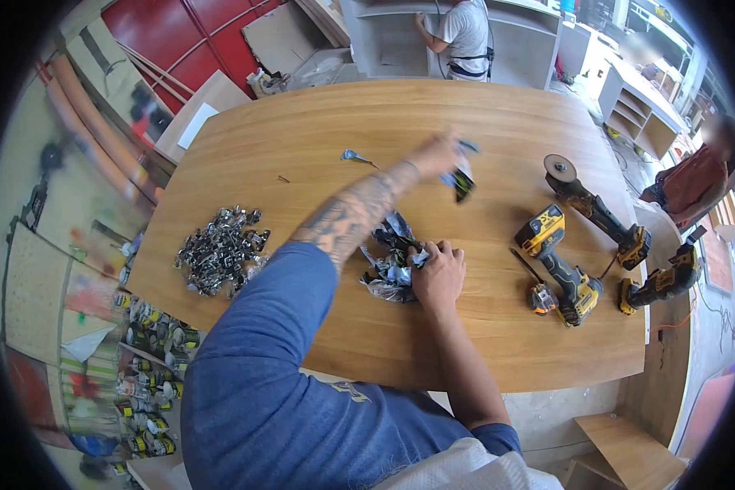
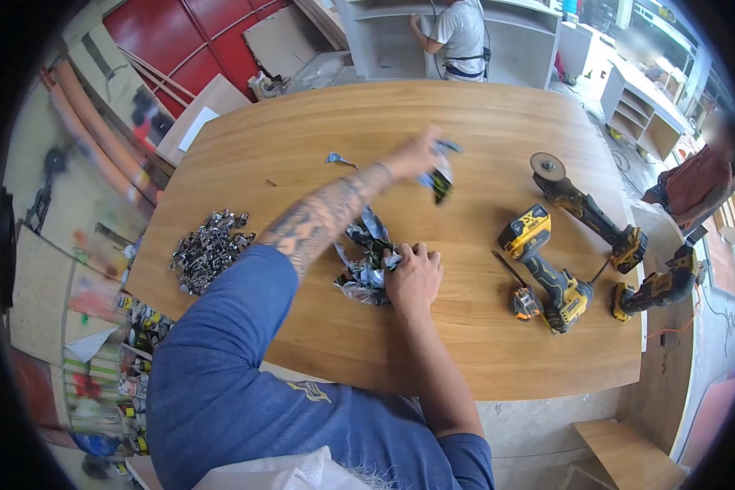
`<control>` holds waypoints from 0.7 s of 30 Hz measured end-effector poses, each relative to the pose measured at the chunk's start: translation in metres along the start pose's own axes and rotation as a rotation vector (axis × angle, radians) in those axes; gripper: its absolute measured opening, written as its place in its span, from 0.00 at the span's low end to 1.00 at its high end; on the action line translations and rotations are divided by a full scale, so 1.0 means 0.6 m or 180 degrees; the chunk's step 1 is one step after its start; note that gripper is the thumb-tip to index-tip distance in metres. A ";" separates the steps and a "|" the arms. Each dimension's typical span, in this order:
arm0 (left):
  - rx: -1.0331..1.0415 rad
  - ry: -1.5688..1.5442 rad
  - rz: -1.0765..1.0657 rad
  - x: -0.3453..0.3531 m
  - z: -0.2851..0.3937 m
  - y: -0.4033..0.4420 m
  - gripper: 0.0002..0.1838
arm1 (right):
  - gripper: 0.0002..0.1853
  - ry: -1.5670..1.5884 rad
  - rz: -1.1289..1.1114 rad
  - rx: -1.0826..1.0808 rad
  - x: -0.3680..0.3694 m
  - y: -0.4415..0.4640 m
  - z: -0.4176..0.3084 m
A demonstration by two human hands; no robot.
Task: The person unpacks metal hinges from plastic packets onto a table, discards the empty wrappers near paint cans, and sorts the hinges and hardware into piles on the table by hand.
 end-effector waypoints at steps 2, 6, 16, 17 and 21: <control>-0.0641 -0.0362 0.0957 -0.107 -0.092 -0.013 0.34 | 0.15 0.0020 -0.0013 0.0026 0.002 0.001 0.001; -0.1482 0.0392 0.1685 -0.158 -0.352 -0.071 0.43 | 0.16 -0.0016 -0.0111 0.0063 -0.003 0.003 0.001; -0.0743 0.0406 0.1213 -0.005 -0.285 -0.277 0.27 | 0.15 0.0255 0.0013 -0.0163 0.001 0.016 0.012; -0.0724 -0.0895 0.0406 -0.022 -0.189 -0.324 0.24 | 0.15 0.0274 -0.0009 -0.0187 0.008 0.021 0.017; -0.0182 -0.2421 0.0001 0.037 -0.048 -0.412 0.32 | 0.17 0.0723 0.0032 -0.0288 0.018 0.032 0.026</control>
Point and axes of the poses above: each hand's wrist, its own y-axis towards the middle knuckle, its own x-axis out of the palm, z = x × y, the point moved 2 cm from there along y, towards the middle knuckle, and after that the axes turned 5 degrees about -x, right-handed, at the moved point
